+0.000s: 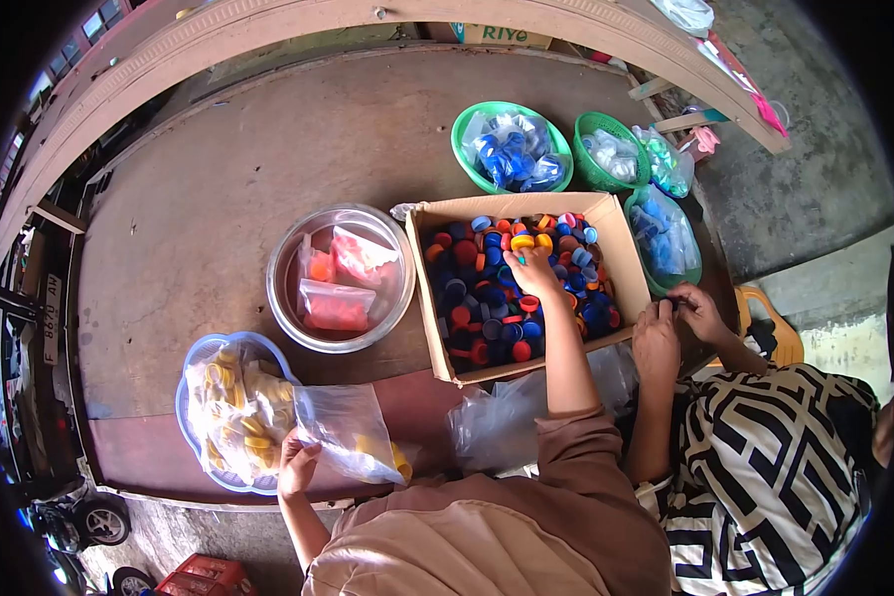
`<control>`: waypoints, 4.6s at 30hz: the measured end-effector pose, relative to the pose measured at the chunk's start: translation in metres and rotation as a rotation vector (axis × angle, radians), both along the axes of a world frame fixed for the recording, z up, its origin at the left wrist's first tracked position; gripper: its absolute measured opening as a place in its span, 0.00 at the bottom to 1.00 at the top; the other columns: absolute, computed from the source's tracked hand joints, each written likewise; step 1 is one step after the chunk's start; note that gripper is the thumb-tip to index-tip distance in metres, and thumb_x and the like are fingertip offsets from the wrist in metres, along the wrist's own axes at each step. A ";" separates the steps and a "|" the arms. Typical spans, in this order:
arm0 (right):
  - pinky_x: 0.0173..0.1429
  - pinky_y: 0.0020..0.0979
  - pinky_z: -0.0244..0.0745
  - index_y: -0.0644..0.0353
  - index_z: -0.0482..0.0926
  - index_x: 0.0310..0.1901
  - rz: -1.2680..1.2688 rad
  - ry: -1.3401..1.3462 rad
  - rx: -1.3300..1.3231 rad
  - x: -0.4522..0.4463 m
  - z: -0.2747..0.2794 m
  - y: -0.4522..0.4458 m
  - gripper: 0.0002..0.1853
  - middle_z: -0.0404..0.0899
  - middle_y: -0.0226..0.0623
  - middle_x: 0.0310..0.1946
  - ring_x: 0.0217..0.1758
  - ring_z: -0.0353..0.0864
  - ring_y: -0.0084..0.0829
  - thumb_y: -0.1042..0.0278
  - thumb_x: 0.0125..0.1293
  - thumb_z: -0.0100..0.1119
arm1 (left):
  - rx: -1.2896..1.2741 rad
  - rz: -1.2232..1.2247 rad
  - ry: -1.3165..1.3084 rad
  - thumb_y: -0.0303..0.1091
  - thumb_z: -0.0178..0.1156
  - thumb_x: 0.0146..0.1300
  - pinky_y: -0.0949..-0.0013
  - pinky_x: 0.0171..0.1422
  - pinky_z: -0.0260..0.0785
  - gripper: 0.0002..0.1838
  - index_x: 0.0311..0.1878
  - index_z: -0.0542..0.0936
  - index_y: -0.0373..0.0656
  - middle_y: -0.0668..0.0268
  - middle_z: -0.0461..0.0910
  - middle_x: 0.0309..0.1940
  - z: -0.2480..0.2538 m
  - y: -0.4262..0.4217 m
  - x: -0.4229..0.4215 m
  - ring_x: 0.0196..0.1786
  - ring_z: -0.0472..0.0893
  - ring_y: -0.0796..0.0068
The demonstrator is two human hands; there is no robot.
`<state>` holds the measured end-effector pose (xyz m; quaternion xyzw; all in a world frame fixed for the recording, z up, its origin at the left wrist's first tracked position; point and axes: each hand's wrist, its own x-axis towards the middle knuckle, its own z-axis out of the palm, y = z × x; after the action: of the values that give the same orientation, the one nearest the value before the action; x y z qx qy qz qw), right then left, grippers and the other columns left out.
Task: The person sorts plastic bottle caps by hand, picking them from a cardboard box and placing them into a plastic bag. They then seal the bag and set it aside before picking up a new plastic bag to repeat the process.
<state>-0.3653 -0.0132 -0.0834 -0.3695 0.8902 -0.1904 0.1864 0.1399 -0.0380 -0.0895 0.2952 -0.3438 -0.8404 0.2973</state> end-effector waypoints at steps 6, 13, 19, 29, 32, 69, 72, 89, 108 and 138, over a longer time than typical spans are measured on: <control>0.55 0.49 0.67 0.76 0.61 0.55 0.237 0.056 0.183 0.064 0.023 0.000 0.33 0.61 0.65 0.54 0.52 0.71 0.57 0.53 0.59 0.54 | 0.019 -0.001 -0.021 0.23 0.54 0.52 0.67 0.57 0.63 0.16 0.46 0.75 0.38 0.64 0.78 0.42 0.002 -0.002 -0.001 0.47 0.75 0.72; 0.43 0.40 0.80 0.74 0.65 0.54 0.241 0.225 0.266 0.171 0.022 0.008 0.23 0.54 0.60 0.62 0.52 0.69 0.60 0.74 0.56 0.49 | 0.021 0.021 -0.053 0.24 0.54 0.51 0.68 0.56 0.63 0.15 0.45 0.74 0.37 0.63 0.78 0.41 0.000 -0.002 0.001 0.46 0.75 0.72; 0.50 0.44 0.73 0.68 0.74 0.44 0.285 0.027 -0.163 0.110 0.067 0.046 0.16 0.74 0.56 0.48 0.47 0.76 0.48 0.65 0.59 0.53 | 0.005 0.034 -0.058 0.25 0.55 0.51 0.69 0.55 0.63 0.15 0.45 0.75 0.36 0.63 0.78 0.40 0.001 -0.001 -0.001 0.45 0.75 0.73; 0.63 0.40 0.62 0.66 0.65 0.58 0.135 -0.289 0.340 0.047 0.084 0.072 0.41 0.66 0.61 0.56 0.62 0.66 0.51 0.31 0.59 0.43 | 0.019 0.035 -0.061 0.25 0.55 0.51 0.70 0.54 0.63 0.14 0.44 0.75 0.37 0.65 0.77 0.39 -0.002 -0.001 0.001 0.44 0.74 0.74; 0.59 0.47 0.66 0.70 0.50 0.64 -0.029 -0.042 0.487 0.060 0.013 0.052 0.44 0.61 0.72 0.54 0.55 0.68 0.62 0.40 0.59 0.49 | 0.011 0.031 -0.074 0.26 0.56 0.51 0.71 0.54 0.63 0.14 0.44 0.75 0.37 0.65 0.77 0.39 0.002 -0.002 -0.001 0.44 0.74 0.74; 0.57 0.52 0.67 0.64 0.58 0.60 -0.259 -0.240 0.121 0.027 0.024 0.031 0.40 0.54 0.65 0.60 0.57 0.67 0.61 0.35 0.58 0.48 | -0.001 -0.030 -0.063 0.27 0.55 0.51 0.68 0.56 0.62 0.17 0.47 0.73 0.36 0.62 0.77 0.42 -0.005 -0.008 0.003 0.46 0.74 0.72; 0.47 0.50 0.75 0.65 0.63 0.55 -0.130 0.161 0.197 0.078 0.016 0.000 0.30 0.60 0.57 0.56 0.51 0.71 0.56 0.48 0.59 0.52 | 0.007 -0.032 -0.057 0.26 0.55 0.51 0.68 0.56 0.62 0.17 0.47 0.73 0.37 0.63 0.77 0.41 -0.005 -0.008 0.003 0.46 0.74 0.72; 0.60 0.41 0.65 0.64 0.71 0.53 0.318 -0.176 -0.164 0.062 0.061 0.011 0.27 0.73 0.53 0.50 0.58 0.70 0.44 0.50 0.61 0.51 | 0.008 -0.011 -0.057 0.26 0.55 0.51 0.69 0.56 0.62 0.16 0.46 0.74 0.37 0.63 0.78 0.41 0.000 -0.007 0.000 0.46 0.74 0.73; 0.62 0.45 0.62 0.62 0.66 0.58 0.059 0.065 0.445 0.010 0.037 0.029 0.34 0.61 0.64 0.57 0.58 0.67 0.57 0.39 0.63 0.39 | -0.019 0.003 -0.077 0.26 0.55 0.51 0.68 0.56 0.63 0.18 0.48 0.74 0.35 0.61 0.78 0.43 0.004 -0.003 -0.003 0.47 0.75 0.71; 0.67 0.45 0.56 0.64 0.67 0.59 -0.194 0.011 0.426 -0.087 0.001 0.116 0.43 0.57 0.49 0.65 0.68 0.55 0.52 0.28 0.60 0.34 | -0.050 -0.002 -0.058 0.27 0.55 0.52 0.68 0.55 0.63 0.16 0.46 0.75 0.36 0.59 0.78 0.43 -0.001 -0.005 -0.001 0.46 0.75 0.70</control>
<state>-0.4521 0.1031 -0.0829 -0.2357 0.9426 -0.0131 0.2362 0.1384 -0.0433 -0.0905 0.3119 -0.3734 -0.8228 0.2938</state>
